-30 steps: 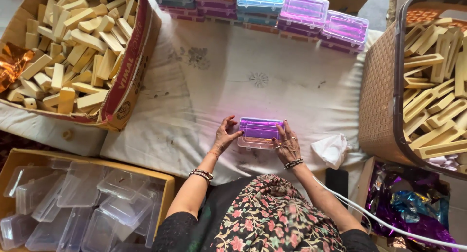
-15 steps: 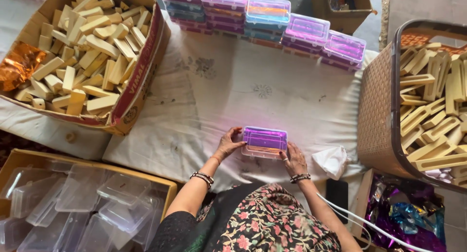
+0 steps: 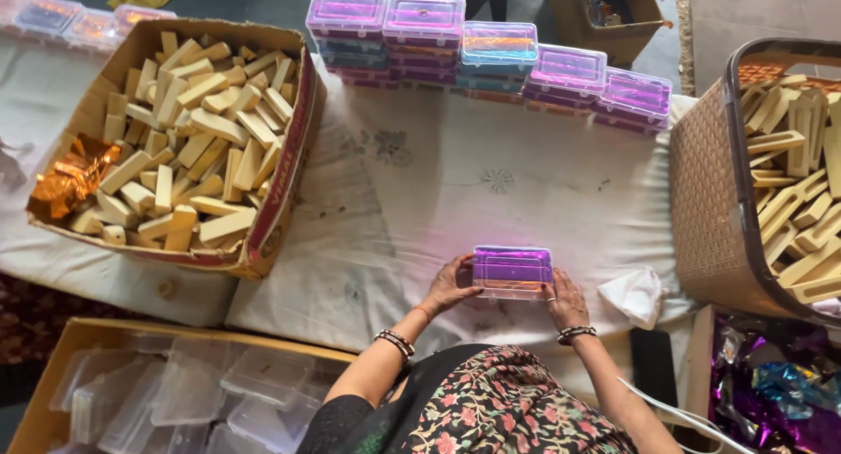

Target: Clean and organize wooden blocks into plastic containers and boxes.

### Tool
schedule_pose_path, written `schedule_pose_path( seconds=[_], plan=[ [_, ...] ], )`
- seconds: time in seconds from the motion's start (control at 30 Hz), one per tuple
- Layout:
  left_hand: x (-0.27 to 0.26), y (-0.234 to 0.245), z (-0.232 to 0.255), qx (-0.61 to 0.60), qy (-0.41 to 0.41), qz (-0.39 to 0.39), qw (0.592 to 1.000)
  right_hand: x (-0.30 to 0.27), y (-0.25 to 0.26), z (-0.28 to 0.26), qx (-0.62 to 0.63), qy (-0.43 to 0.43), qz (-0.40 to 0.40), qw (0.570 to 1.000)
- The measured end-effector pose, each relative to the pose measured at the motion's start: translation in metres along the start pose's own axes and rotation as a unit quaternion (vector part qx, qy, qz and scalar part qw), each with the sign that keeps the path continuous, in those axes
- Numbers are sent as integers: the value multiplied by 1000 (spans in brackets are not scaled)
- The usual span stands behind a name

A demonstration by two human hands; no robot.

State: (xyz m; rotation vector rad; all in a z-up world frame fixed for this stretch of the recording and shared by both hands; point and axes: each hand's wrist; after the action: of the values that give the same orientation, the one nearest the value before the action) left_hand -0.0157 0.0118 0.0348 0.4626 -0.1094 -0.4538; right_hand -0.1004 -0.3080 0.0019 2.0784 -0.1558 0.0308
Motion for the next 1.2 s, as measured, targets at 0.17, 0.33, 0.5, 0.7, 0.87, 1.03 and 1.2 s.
schedule_pose_path(
  seconds=[0.17, 0.33, 0.5, 0.7, 0.87, 1.03, 1.2],
  plan=[
    [-3, 1, -3, -8, -37, 7, 999, -7, -5, -4, -21, -66, -2, 998],
    [-5, 3, -7, 8, -49, 6, 999, -13, -16, -1, -40, -118, 9, 992],
    [-6, 0, -12, 48, -82, 15, 995, -17, -18, -4, -41, -182, -3, 982],
    [-6, 4, -5, 56, -76, 5, 996, -13, -5, -16, -42, -180, -8, 983],
    [-9, 4, -2, 30, -77, 27, 996, -8, -14, -3, -33, -161, -11, 986],
    [-5, -5, -6, 23, -59, 43, 997, 3, -20, 19, 31, -142, -29, 989],
    [4, -13, -22, -17, -8, 61, 998, 16, -5, -18, 363, -266, -18, 893]
  ],
)
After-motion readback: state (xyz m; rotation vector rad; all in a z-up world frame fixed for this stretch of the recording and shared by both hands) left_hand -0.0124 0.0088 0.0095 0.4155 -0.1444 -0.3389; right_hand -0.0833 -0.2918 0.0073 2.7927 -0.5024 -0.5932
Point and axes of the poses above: each hand's wrist, its own x-axis towards the middle knuckle, its own y-axis out of the back of the hand, z = x × y, and after that the axes turned 4 degrees about x, right-handed
